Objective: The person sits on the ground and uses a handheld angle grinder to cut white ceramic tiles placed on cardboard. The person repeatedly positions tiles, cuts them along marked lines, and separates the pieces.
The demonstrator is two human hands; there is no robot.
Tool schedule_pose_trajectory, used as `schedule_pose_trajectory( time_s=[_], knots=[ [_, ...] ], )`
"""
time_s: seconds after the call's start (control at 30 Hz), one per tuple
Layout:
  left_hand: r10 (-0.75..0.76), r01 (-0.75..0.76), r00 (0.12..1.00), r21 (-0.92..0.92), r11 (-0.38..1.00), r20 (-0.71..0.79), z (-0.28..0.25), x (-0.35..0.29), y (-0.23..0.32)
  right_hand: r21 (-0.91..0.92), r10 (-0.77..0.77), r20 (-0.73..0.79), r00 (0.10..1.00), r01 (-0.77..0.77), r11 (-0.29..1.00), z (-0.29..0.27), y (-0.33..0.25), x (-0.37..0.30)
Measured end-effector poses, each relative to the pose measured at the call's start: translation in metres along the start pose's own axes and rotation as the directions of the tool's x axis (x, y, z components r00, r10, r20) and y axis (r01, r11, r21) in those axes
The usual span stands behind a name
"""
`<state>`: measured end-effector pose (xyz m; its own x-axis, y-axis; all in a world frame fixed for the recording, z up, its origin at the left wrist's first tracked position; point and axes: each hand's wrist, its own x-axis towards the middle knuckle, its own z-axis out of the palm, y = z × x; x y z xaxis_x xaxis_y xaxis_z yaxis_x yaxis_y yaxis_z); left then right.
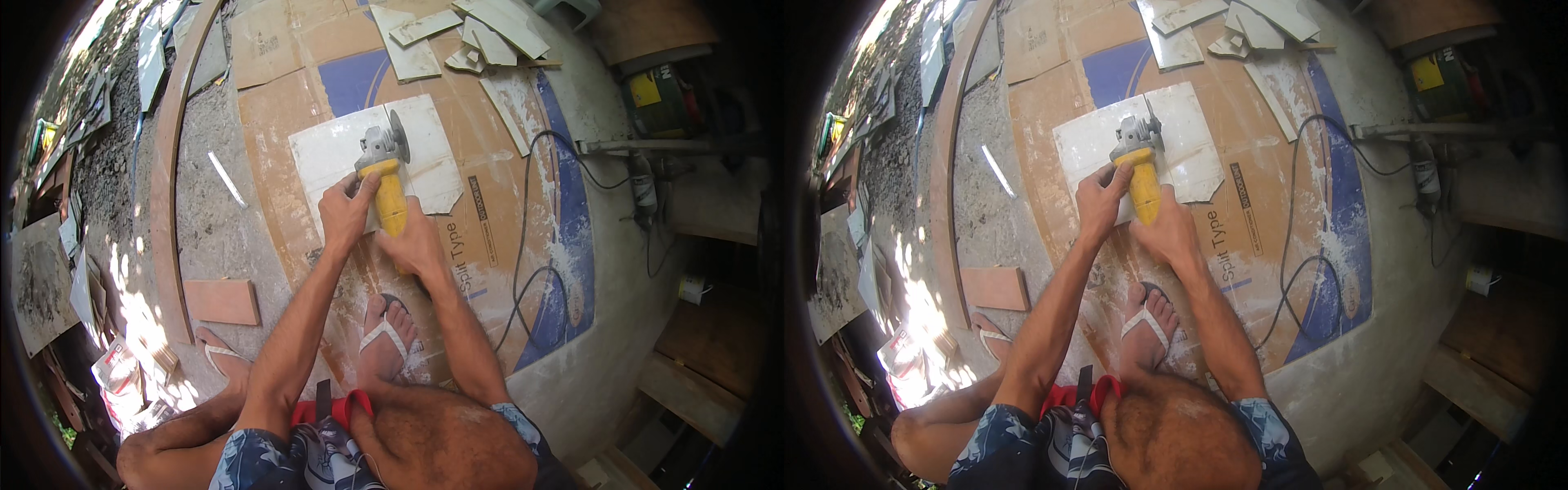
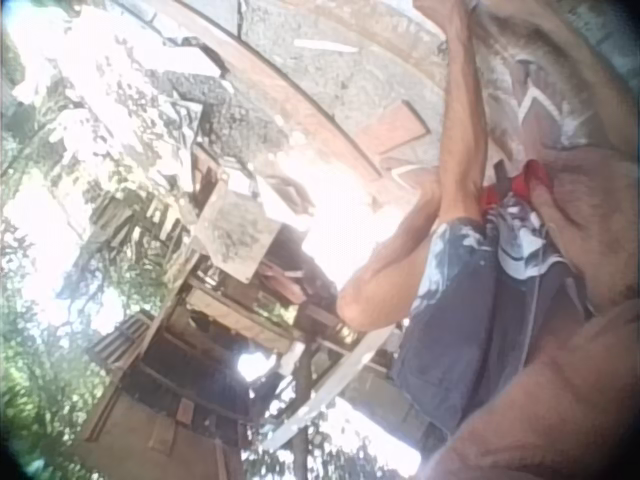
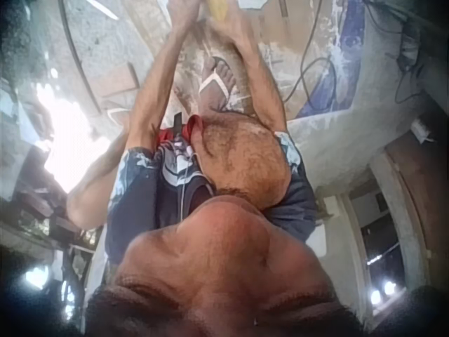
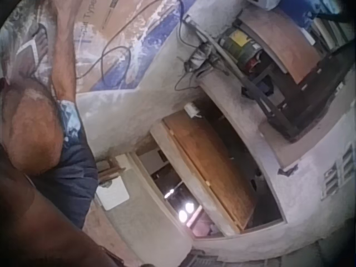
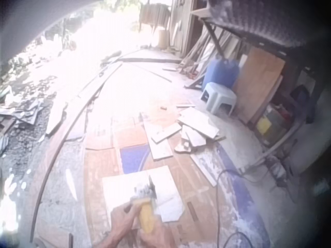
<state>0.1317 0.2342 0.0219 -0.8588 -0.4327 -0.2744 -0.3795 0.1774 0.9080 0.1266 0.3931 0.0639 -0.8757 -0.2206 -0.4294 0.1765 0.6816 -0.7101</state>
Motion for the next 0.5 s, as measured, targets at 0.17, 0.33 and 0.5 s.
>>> schedule_pose_trajectory(
  time_s=[0.17, 0.33, 0.5],
  knots=[
    [-0.019, 0.019, 1.000, -0.010, 1.000, 0.015, -0.001, -0.002, 0.002, 0.003, 0.017, 0.003, 1.000, -0.017, 1.000, 0.002, 0.002, -0.001],
    [-0.046, 0.044, 0.998, 0.030, 0.999, 0.051, -0.004, -0.007, 0.005, -0.024, 0.006, 0.001, 1.000, -0.006, 1.000, 0.002, 0.004, -0.005],
    [-0.040, 0.040, 0.998, 0.010, 0.999, 0.057, -0.003, -0.010, 0.006, -0.025, 0.007, 0.002, 1.000, -0.007, 1.000, 0.001, 0.007, -0.006]
  ],
)
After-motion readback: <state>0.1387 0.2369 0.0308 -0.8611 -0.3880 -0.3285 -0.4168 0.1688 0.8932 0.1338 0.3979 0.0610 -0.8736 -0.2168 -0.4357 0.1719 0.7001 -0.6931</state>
